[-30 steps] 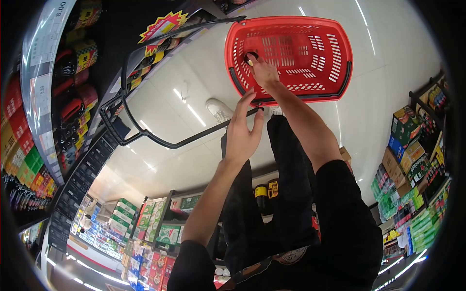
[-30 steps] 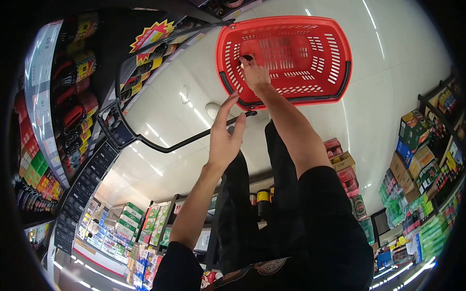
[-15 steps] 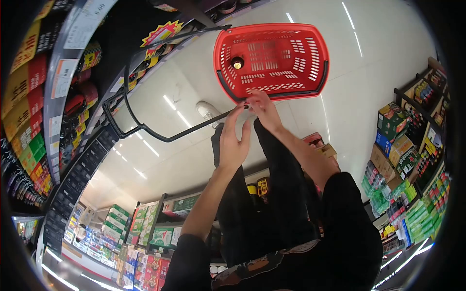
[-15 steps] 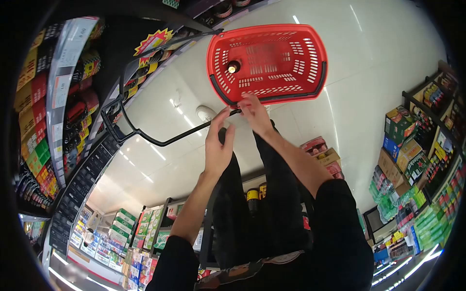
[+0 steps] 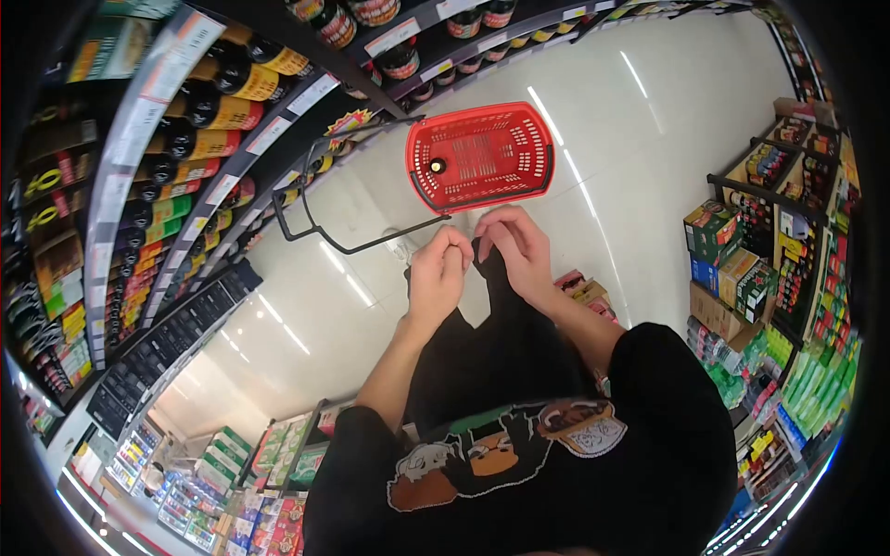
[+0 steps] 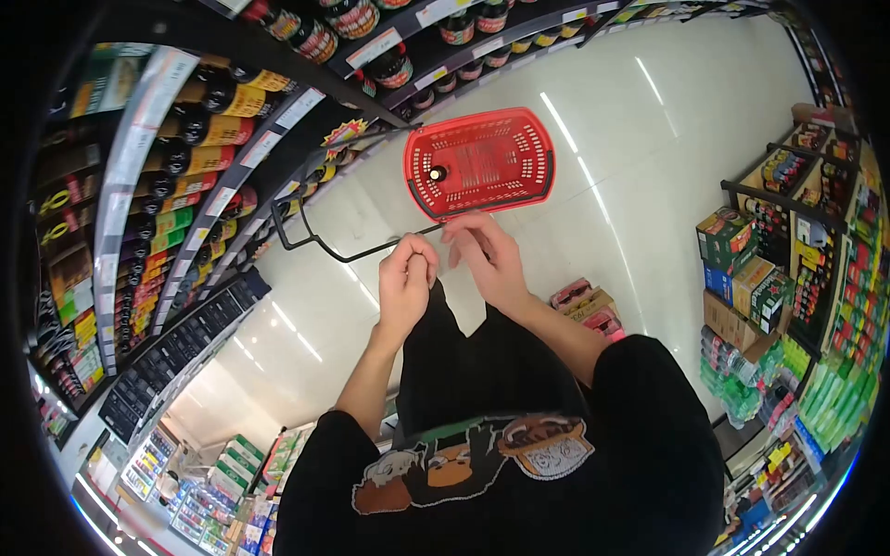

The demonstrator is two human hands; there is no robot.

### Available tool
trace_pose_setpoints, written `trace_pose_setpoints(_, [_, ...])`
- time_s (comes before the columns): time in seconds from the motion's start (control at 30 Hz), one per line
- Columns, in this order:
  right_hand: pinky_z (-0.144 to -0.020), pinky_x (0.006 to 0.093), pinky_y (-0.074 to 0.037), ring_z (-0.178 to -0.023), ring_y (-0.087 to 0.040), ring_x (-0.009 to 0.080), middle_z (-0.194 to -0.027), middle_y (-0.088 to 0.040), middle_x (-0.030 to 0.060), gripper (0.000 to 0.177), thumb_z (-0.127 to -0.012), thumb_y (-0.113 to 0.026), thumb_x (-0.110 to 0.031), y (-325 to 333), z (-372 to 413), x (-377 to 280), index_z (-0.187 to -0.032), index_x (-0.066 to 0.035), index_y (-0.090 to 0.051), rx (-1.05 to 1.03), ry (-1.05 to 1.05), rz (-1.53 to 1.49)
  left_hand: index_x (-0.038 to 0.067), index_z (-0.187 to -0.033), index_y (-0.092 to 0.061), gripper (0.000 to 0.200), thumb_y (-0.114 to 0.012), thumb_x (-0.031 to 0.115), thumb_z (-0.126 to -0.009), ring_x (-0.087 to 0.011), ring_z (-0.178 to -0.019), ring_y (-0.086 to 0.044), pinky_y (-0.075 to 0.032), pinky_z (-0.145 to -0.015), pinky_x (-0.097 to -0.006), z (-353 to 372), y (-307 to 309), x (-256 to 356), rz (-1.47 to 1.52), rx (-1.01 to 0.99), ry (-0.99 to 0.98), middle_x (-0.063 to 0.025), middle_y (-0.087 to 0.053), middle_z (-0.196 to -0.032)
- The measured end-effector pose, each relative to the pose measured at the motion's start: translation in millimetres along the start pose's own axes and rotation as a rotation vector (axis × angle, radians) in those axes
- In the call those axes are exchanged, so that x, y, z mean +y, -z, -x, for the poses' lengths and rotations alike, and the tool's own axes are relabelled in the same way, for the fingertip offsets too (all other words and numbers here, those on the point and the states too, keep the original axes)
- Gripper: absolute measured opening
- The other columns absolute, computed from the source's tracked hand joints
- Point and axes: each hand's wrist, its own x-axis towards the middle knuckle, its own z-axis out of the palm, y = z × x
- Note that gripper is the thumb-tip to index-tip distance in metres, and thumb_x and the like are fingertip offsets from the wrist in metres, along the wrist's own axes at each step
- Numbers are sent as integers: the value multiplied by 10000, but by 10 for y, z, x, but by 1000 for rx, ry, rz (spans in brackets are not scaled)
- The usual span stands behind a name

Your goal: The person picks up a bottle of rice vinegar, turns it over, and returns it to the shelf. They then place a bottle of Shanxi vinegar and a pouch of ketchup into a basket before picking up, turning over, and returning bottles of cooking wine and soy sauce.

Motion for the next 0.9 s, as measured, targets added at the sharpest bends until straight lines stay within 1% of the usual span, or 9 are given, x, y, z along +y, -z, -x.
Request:
trace_pose_setpoints(0.07, [-712, 271, -518, -768, -630, 115, -1019, -643, 80, 126, -1052, -483, -30, -94, 10, -350, -1121, 5, -582, -30, 53, -20, 14, -873, -569, 180, -419, -47, -952, -90, -620, -503, -418, -574, -264, 175, -21, 311, 6, -26, 0, -28, -550, -695])
trace_pose_setpoints(0.17, [-707, 269, -512, -770, -629, 114, -1015, -645, 79, 125, -1042, -487, -23, -196, 72, -716, -1104, 5, -591, -78, 103, 20, -8, -921, -568, 175, -408, -73, -952, -99, -695, -561, -475, -659, -263, 427, -10, 624, 185, -65, 29, -36, -594, -778])
trace_pose_setpoints(0.27, [-705, 267, -509, -774, -628, 115, -1012, -647, 79, 123, -1037, -493, -25, -205, 173, -901, -1092, 6, -598, -137, 139, 25, -7, -932, -573, 169, -416, -69, -951, -118, -706, -598, -499, -675, -271, 671, 75, 678, 284, -30, 15, -48, -612, -789])
trace_pose_setpoints(0.47, [-704, 267, -506, -776, -626, 120, -1006, -651, 77, 132, -1035, -497, -32, -228, 348, -910, -1106, 8, -601, -179, 83, 41, -7, -948, -573, 154, -424, -47, -956, -143, -714, -621, -517, -679, -282, 947, 181, 546, 378, 192, 65, -67, -628, -800])
trace_pose_setpoints(0.57, [-698, 264, -505, -769, -623, 113, -993, -657, 71, 139, -1033, -496, -31, -265, 582, -786, -1113, 1, -605, -202, -16, 38, -8, -949, -571, 154, -423, -49, -955, -146, -715, -621, -516, -675, -281, 1090, 228, 568, 336, 222, 84, -70, -628, -798])
trace_pose_setpoints(0.6, [-691, 265, -509, -760, -629, 115, -984, -660, 71, 138, -1029, -500, -30, -267, 676, -753, -1105, 0, -611, -280, -54, 127, -8, -949, -571, 154, -423, -49, -955, -146, -715, -621, -516, -675, -281, 1191, 233, 569, 343, 231, 104, -70, -628, -798])
trace_pose_setpoints(0.73, [-670, 273, -527, -734, -651, 128, -960, -666, 76, 136, -1014, -514, -31, -511, 868, -815, -1076, 2, -631, -497, -67, 354, 0, -935, -556, 150, -419, -57, -957, -149, -699, -604, -506, -661, -279, 1344, 390, 583, 381, 271, 3, -77, -615, -789])
trace_pose_setpoints(0.83, [-667, 278, -538, -731, -664, 141, -965, -667, 83, 139, -1010, -524, -46, -817, 919, -888, -1067, 11, -638, -556, -61, 368, 11, -886, -490, 159, -386, -87, -955, -159, -648, -542, -479, -613, -285, 1504, 566, 580, 487, 376, -81, -86, -551, -759])
trace_pose_setpoints(0.9, [-689, 274, -534, -748, -660, 130, -955, -663, 74, 146, -1013, -519, -50, -1063, 943, -882, -1080, 4, -636, -574, -48, 357, 16, -875, -479, 168, -378, -90, -958, -156, -639, -528, -472, -603, -285, 1567, 744, 519, 522, 383, -160, -84, -538, -751])
